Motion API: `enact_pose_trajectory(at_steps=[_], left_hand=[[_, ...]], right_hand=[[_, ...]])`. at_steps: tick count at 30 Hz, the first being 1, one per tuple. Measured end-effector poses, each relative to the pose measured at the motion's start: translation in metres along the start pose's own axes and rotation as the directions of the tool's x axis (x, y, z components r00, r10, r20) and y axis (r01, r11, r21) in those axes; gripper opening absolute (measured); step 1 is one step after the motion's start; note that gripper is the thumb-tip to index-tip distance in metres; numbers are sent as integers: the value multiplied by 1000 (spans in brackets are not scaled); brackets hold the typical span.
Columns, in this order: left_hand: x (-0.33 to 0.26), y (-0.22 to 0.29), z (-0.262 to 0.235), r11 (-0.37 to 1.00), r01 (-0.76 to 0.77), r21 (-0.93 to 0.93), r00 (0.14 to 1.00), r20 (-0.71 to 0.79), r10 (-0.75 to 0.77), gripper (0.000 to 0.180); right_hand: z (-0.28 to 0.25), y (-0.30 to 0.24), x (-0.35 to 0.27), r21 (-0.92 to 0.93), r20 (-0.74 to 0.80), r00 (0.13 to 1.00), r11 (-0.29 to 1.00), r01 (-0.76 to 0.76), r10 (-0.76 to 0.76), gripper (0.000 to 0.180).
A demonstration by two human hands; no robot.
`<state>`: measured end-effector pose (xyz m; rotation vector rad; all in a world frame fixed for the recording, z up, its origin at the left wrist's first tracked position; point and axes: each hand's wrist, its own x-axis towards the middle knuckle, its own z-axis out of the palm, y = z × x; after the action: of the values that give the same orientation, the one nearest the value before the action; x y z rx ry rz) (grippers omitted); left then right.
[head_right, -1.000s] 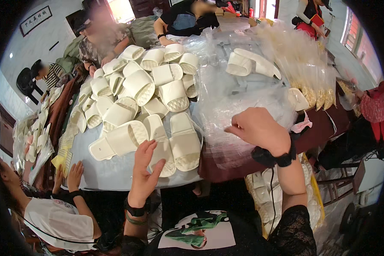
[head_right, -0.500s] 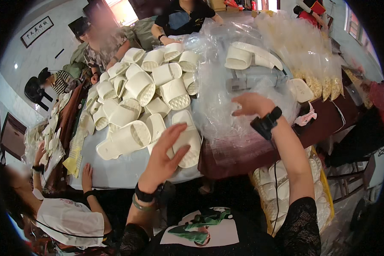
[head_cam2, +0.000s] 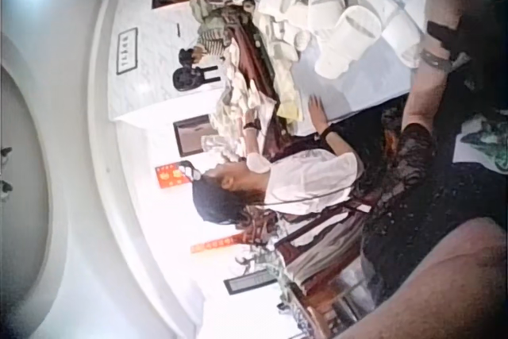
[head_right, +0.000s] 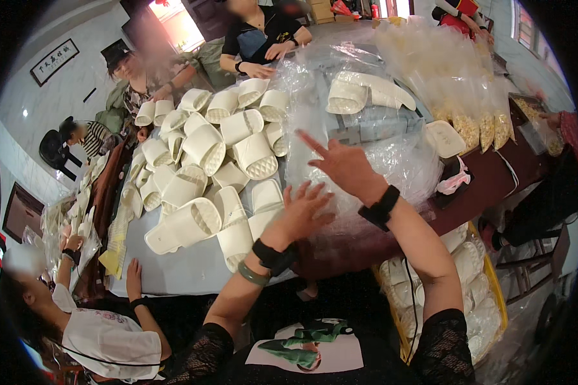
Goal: Packing white slippers into clear plastic bags and placing them in a yellow crate.
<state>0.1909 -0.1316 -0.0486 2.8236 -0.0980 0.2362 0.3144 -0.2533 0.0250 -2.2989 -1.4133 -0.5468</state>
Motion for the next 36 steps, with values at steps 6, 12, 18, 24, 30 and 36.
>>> enact_pose_trajectory(at_steps=[6,12,18,24,30,36], left_hand=[[0,6,37,994,-58,95,985,-154,72,47],[-1,-15,31,997,-28,74,997,-69,33,44],[12,17,-55,557,-166,-814,847,-407,-342,91],[34,33,-62,579,-140,-803,788,-444,-426,102],[27,11,-58,303,-223,-927,901,-314,-299,32],[-29,8,-145,588,-329,-739,524,-661,-538,22]], right_hand=[[36,11,34,-296,-22,1000,955,-21,15,49],[49,12,13,-371,-52,999,928,-22,3,50],[60,-5,-47,-272,83,991,954,128,-109,53],[78,-2,-55,-357,280,945,896,265,-168,48],[51,-22,-60,-314,492,867,945,92,79,50],[61,2,-66,-228,579,797,973,-45,173,57]])
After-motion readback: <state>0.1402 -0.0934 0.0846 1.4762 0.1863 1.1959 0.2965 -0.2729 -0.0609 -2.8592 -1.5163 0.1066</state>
